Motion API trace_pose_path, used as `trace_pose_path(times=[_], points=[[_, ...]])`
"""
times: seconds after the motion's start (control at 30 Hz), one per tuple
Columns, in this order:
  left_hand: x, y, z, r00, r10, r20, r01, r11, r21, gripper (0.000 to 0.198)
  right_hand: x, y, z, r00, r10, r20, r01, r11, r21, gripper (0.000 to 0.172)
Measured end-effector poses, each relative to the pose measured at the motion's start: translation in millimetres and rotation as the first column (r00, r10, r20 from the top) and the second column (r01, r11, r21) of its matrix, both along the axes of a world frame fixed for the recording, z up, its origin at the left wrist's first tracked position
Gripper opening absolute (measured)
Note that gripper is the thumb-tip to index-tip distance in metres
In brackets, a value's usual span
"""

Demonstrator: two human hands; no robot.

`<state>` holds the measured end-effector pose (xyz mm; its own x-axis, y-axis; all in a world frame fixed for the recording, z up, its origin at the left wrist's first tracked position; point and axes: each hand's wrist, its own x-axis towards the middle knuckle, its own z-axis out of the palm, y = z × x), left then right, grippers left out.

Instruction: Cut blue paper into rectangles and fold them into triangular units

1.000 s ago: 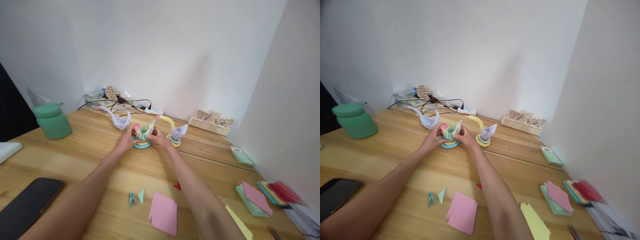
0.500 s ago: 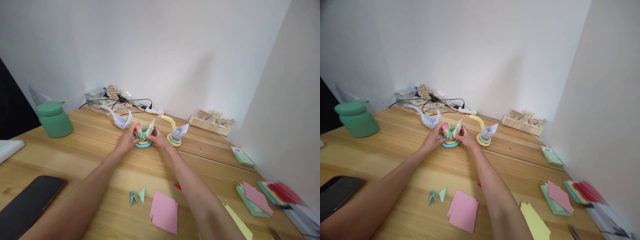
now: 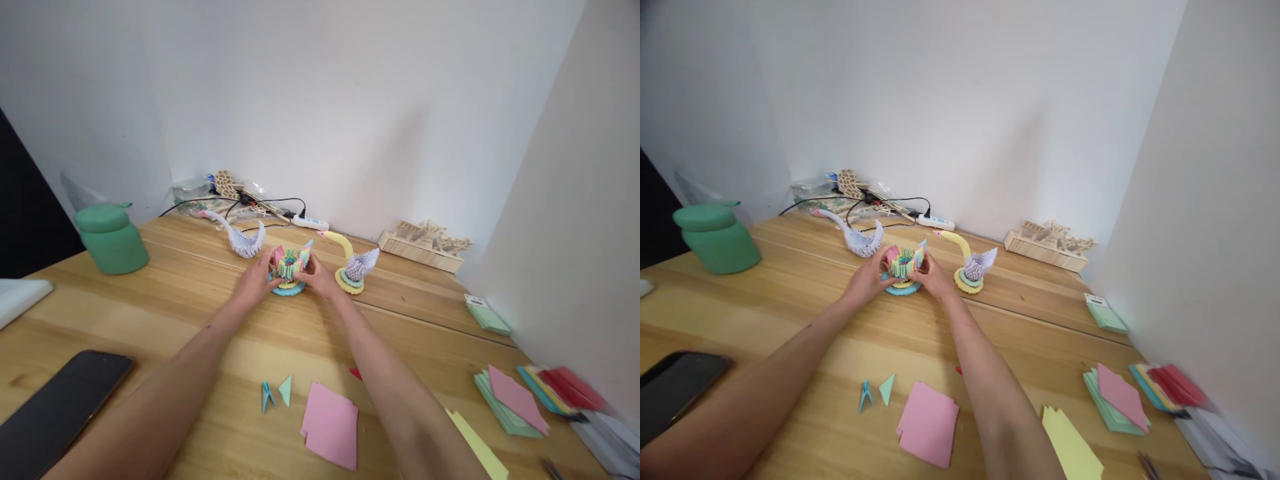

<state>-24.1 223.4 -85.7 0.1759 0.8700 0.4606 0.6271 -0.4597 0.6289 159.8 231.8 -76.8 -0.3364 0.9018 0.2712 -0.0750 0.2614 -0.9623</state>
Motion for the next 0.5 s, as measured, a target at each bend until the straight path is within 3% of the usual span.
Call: trace_pose_path(times=[0.3, 0.5], points=[[-6, 4, -6.9, 0.983, -0.083, 0.164, 0.094, 0.994, -0.058, 0.098, 4, -2, 1.1, 1.000, 0.005, 0.007, -0.004, 0.999, -0.040, 0.075], [-14, 12, -15.2, 0.935, -0.203, 0.291, 0.248, 0.961, -0.124, 0.106, 18, -2, -2.4, 0.997, -0.030, 0.067, 0.036, 0.995, -0.095, 0.095]])
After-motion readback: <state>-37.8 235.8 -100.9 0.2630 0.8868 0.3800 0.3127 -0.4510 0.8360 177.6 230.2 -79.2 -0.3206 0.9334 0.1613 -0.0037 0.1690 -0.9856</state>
